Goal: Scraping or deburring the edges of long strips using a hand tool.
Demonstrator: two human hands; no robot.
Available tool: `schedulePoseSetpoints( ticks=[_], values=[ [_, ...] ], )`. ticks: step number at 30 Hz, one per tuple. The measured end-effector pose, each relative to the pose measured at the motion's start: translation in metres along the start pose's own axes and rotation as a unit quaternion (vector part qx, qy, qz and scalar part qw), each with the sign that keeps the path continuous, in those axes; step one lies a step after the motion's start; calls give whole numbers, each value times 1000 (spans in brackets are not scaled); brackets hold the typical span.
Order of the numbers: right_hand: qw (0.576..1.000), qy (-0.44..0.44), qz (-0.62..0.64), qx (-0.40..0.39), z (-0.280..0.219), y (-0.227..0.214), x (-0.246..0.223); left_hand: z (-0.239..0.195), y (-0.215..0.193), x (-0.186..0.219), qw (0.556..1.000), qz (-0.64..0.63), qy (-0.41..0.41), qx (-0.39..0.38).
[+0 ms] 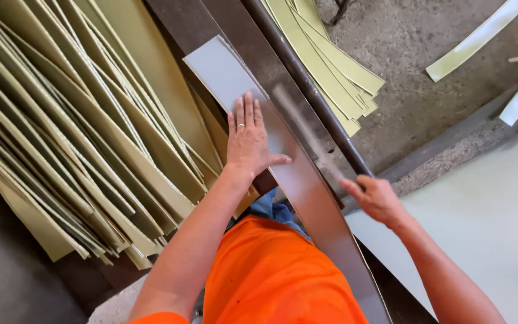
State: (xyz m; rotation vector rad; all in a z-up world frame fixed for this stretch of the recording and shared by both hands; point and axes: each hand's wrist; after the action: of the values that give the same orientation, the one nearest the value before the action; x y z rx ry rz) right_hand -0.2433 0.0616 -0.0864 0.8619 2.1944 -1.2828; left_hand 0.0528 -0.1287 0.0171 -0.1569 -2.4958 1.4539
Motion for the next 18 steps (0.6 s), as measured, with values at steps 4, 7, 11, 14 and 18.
schedulePoseSetpoints(
  ticks=[4,7,11,14,18],
  values=[
    [981,97,159,60,18,-51,-56,-1,0,3,1000,-21,-13,-5],
    [907,75,401,106,23,-61,-70,3,-4,6,1000,-22,-15,-3],
    [922,125,357,88,19,-47,-68,2,-6,4,999,-17,-23,-24],
    [919,130,361,87,22,-44,-74,10,-12,6,1000,-19,-10,-19],
    [917,142,364,81,24,-48,-76,8,-11,7,1000,-27,2,-4]
  ],
)
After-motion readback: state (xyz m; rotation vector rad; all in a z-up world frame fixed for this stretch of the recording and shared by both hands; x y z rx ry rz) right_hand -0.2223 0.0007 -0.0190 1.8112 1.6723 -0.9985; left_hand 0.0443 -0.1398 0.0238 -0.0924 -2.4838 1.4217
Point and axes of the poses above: each hand's wrist, its own z-axis towards the middle knuckle, its own y-axis out of the palm, x = y × z, and after that the axes turned 1 degree about x, right-handed
